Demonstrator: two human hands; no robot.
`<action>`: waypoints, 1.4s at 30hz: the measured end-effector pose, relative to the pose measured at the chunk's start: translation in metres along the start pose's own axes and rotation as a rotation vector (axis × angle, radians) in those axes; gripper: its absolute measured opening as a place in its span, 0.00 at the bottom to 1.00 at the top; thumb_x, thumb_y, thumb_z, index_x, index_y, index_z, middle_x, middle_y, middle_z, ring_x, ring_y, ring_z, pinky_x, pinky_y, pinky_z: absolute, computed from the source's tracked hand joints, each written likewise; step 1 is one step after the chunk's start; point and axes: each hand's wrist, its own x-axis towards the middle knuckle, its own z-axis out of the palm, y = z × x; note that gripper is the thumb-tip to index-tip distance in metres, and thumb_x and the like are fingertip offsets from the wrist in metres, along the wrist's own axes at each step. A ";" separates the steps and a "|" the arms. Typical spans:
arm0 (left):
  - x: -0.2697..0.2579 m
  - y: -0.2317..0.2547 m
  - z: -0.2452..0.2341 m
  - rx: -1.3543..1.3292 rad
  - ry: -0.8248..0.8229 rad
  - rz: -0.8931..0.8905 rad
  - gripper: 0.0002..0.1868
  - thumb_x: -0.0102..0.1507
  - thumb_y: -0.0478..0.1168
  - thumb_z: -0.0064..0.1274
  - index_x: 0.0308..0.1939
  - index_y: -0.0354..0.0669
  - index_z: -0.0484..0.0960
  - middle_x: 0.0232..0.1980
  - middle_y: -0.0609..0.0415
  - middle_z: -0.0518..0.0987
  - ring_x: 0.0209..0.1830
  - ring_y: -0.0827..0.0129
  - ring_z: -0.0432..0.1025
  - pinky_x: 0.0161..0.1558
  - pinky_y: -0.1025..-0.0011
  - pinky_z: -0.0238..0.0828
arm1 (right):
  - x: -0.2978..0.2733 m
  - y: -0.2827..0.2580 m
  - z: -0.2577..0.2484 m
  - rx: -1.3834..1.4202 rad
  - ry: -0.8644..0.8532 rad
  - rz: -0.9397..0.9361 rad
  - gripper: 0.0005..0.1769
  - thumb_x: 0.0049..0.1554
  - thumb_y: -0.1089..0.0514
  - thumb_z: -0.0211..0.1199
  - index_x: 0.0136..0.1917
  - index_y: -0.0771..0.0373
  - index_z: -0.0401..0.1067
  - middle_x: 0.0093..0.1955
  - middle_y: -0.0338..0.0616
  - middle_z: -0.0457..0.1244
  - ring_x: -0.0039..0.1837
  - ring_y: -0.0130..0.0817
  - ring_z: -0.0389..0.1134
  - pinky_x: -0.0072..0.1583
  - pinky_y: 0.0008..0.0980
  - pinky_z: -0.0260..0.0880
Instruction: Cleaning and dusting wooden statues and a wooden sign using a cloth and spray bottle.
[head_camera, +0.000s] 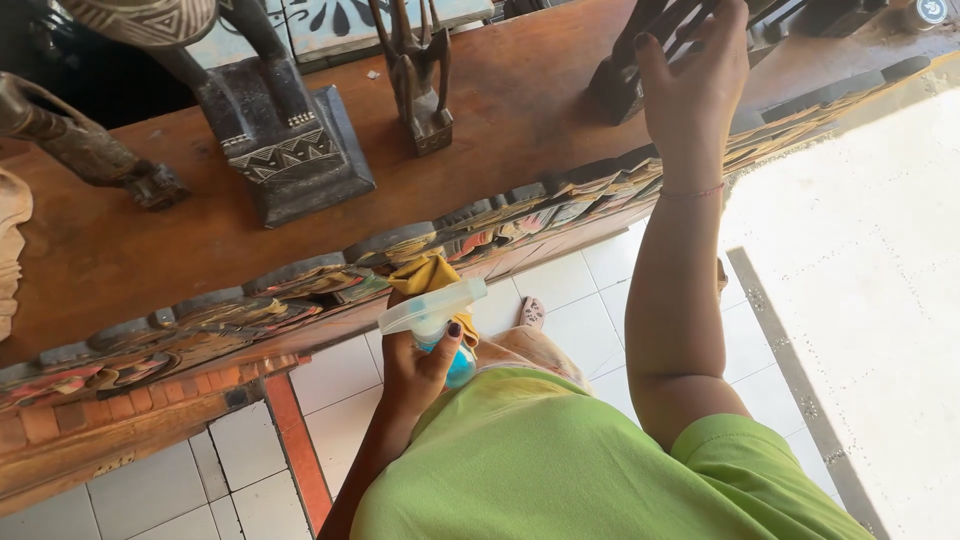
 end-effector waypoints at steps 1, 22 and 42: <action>0.001 -0.002 0.002 0.033 -0.024 0.018 0.19 0.67 0.42 0.56 0.56 0.31 0.75 0.55 0.47 0.74 0.48 0.66 0.77 0.50 0.69 0.77 | 0.002 0.001 0.001 0.027 -0.032 0.003 0.34 0.63 0.67 0.79 0.69 0.63 0.56 0.57 0.48 0.64 0.58 0.39 0.68 0.59 0.37 0.71; 0.008 -0.007 0.013 -0.091 -0.036 -0.057 0.21 0.67 0.39 0.56 0.59 0.31 0.71 0.55 0.48 0.74 0.44 0.67 0.79 0.46 0.69 0.81 | 0.022 -0.077 0.055 0.287 -0.191 -0.061 0.31 0.60 0.67 0.81 0.63 0.65 0.60 0.48 0.45 0.65 0.46 0.33 0.69 0.48 0.30 0.72; -0.004 -0.011 -0.002 -0.033 -0.025 -0.027 0.21 0.68 0.41 0.56 0.59 0.31 0.72 0.56 0.48 0.72 0.51 0.67 0.75 0.52 0.70 0.77 | 0.005 -0.092 0.033 0.222 -0.239 0.002 0.33 0.62 0.63 0.79 0.68 0.65 0.58 0.55 0.50 0.65 0.45 0.32 0.74 0.46 0.28 0.74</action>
